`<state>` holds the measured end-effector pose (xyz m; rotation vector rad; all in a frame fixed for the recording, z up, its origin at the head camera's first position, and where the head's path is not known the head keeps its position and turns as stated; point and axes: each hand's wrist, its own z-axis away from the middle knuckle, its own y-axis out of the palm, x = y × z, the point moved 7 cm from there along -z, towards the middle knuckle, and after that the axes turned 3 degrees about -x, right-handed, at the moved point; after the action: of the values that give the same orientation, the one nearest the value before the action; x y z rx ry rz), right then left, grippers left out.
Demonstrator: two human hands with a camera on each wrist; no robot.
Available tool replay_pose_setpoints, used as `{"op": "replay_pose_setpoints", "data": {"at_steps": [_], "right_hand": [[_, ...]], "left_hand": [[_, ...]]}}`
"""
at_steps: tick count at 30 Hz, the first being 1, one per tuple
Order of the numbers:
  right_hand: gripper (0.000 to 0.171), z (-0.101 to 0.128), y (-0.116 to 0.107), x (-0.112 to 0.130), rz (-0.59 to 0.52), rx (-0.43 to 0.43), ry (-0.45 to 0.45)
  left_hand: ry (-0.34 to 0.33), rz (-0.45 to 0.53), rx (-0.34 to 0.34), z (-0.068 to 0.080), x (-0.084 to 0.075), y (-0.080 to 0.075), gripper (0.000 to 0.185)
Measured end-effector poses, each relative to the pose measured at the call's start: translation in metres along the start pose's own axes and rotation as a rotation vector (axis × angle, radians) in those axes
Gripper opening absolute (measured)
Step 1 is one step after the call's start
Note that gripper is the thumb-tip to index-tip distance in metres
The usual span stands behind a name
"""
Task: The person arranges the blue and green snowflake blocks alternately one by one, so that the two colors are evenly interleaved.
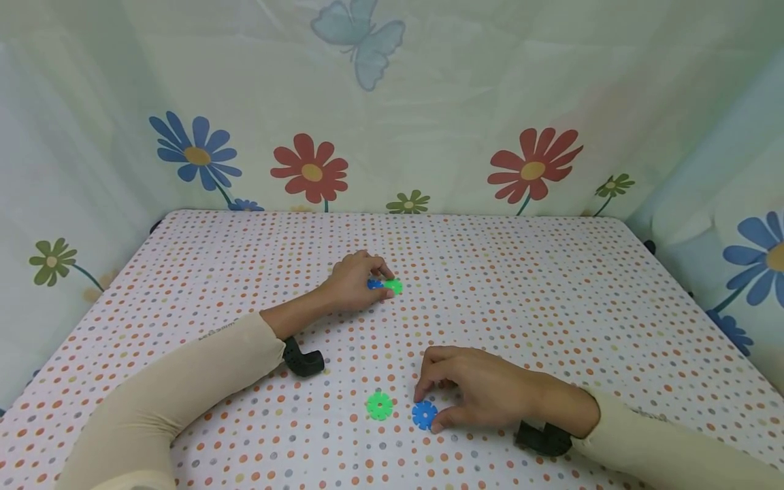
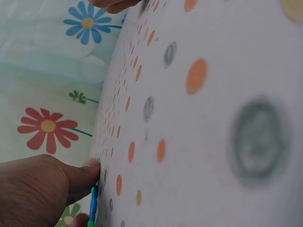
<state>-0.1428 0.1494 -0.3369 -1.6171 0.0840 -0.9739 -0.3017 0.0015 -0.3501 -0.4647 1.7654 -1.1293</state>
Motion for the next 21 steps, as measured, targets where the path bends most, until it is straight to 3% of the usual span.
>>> {"op": "replay_pose_setpoints", "data": {"at_steps": [11, 21], "right_hand": [[0.022, 0.000, 0.003, 0.004, -0.002, 0.009, -0.043], [0.022, 0.002, 0.004, 0.012, -0.039, 0.020, -0.172]], "left_hand": [[0.004, 0.011, -0.004, -0.001, 0.001, 0.001, 0.026], [0.011, 0.000, 0.000, -0.001, -0.001, 0.000, 0.027]]}}
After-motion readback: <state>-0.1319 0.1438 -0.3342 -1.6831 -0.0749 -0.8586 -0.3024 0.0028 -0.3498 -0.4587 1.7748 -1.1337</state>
